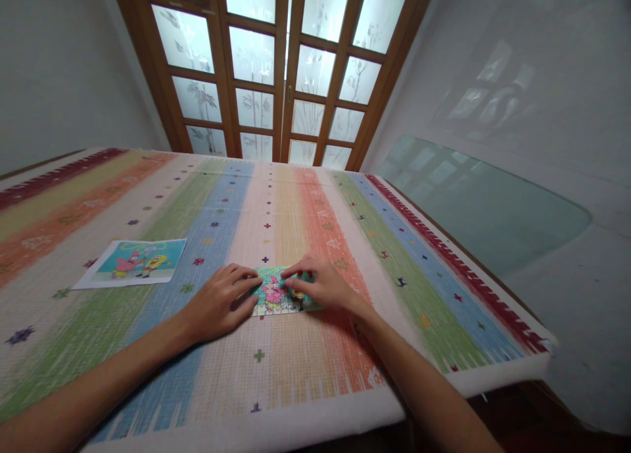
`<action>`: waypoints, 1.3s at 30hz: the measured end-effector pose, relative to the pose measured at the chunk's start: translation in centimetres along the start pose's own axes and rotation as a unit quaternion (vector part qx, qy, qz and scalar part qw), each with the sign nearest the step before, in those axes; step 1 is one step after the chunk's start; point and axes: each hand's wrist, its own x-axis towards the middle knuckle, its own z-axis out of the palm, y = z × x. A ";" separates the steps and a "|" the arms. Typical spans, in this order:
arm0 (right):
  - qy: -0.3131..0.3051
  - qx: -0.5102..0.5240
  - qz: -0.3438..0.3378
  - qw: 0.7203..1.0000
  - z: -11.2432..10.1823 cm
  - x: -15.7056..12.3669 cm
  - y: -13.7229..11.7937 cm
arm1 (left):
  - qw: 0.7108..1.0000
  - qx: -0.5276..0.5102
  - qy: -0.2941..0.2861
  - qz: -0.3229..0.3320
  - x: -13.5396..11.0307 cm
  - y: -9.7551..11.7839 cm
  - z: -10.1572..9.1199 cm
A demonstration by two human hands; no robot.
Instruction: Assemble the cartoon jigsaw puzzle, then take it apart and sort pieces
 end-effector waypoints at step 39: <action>-0.003 -0.180 -0.271 0.945 2.7 -1.3 -0.4 | 1.000 -0.008 -0.008 -0.003 0.2 0.4 -0.2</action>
